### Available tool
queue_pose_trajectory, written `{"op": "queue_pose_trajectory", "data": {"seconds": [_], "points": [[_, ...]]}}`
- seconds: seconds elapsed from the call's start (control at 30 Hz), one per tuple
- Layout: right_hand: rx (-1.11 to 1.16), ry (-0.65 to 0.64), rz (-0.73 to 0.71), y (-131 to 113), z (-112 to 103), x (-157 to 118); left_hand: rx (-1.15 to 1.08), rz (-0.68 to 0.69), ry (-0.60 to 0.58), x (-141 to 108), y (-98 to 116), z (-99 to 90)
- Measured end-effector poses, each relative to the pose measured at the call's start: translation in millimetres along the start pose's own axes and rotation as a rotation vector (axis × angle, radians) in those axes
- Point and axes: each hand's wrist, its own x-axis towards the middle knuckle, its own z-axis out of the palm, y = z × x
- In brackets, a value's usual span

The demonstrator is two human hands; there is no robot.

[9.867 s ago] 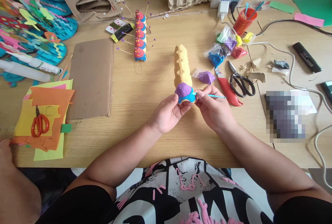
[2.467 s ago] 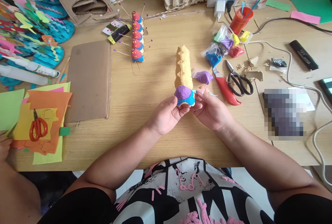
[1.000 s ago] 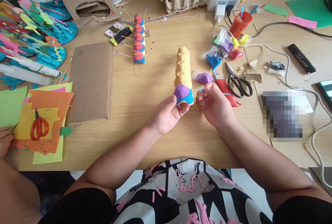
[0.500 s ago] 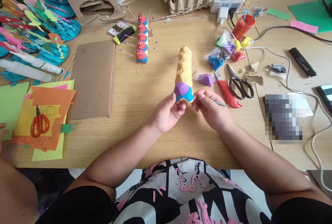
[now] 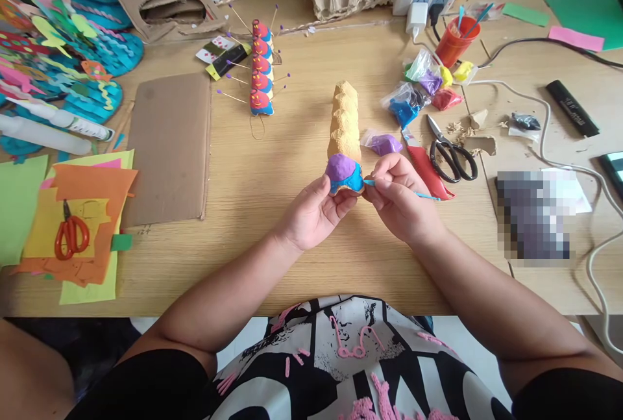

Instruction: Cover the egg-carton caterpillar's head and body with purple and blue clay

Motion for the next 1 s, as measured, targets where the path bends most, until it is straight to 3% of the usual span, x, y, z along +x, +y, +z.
{"op": "queue_pose_trajectory", "data": {"seconds": [0.3, 0.5, 0.8, 1.0], "points": [[0.074, -0.072, 0.006, 6, -7, 6, -0.005, -0.031, -0.020, -2, -1, 0.7], [-0.055, -0.029, 0.013, 11, -11, 6, -0.024, -0.047, 0.026, -1, 1, 0.6], [-0.517, 0.073, -0.463, 17, -11, -6, -0.013, -0.067, 0.066, -1, 2, 2.9], [-0.658, 0.071, -0.611, 23, -11, -10, -0.018, -0.054, 0.039, -1, 2, 5.5]]}}
